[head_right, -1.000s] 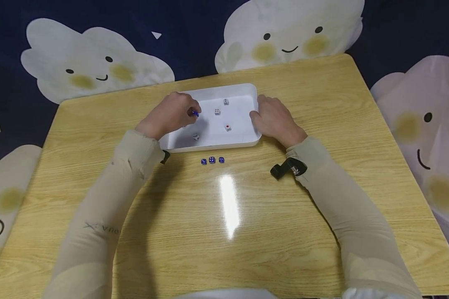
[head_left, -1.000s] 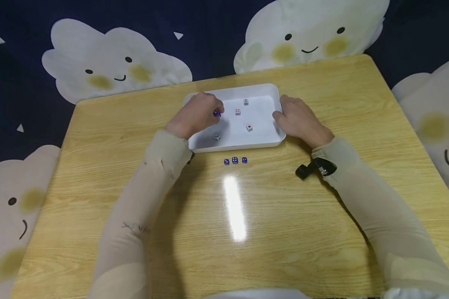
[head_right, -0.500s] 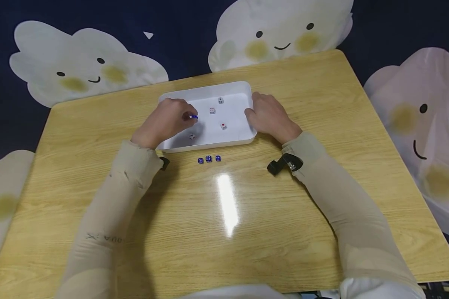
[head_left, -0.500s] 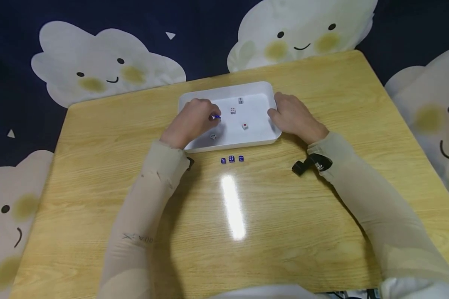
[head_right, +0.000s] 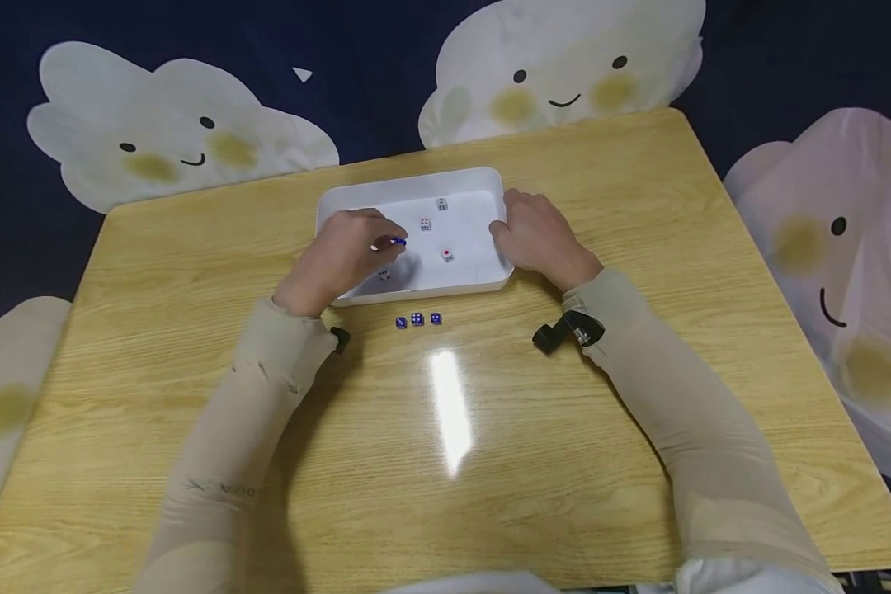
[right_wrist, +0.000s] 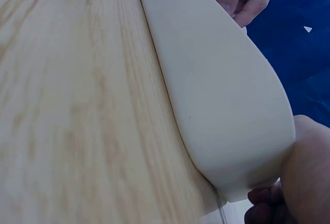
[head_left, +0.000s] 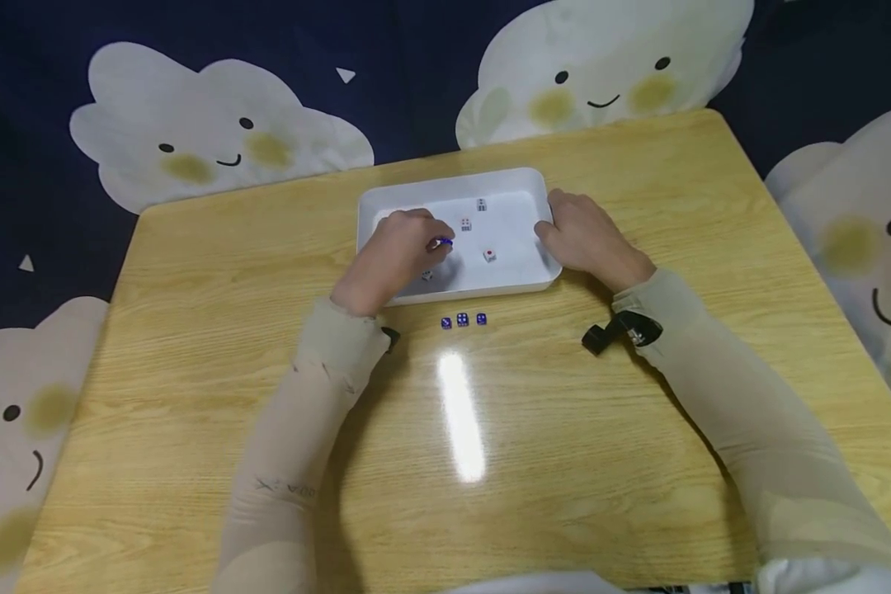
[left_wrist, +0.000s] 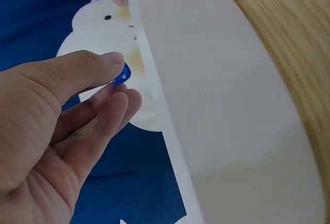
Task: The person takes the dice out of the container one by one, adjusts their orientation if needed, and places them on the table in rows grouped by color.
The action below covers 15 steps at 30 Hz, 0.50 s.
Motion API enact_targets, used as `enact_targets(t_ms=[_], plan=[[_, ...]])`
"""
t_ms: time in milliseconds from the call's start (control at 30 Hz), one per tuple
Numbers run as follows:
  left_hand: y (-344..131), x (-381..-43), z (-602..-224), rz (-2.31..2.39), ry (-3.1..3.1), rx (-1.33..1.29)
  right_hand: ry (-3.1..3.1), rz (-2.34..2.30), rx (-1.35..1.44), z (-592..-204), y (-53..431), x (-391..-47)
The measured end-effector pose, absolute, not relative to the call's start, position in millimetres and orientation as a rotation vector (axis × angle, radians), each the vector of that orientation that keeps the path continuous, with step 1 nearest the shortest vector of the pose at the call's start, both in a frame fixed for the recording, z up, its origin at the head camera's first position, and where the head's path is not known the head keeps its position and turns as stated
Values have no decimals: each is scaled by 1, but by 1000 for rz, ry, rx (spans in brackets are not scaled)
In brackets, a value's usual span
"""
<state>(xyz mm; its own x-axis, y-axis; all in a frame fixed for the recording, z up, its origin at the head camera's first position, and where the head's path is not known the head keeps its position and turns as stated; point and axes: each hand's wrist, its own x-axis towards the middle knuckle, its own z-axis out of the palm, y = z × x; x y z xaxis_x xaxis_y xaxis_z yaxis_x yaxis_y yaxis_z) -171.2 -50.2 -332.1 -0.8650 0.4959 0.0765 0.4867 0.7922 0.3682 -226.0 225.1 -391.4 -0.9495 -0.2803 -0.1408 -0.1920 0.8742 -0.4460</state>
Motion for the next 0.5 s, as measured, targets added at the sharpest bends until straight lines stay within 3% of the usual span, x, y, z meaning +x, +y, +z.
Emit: enact_targets(t_ms=[500], plan=[[-31,-154,-339,651,2979,862,2835,-637,-334,-394,228,-227]])
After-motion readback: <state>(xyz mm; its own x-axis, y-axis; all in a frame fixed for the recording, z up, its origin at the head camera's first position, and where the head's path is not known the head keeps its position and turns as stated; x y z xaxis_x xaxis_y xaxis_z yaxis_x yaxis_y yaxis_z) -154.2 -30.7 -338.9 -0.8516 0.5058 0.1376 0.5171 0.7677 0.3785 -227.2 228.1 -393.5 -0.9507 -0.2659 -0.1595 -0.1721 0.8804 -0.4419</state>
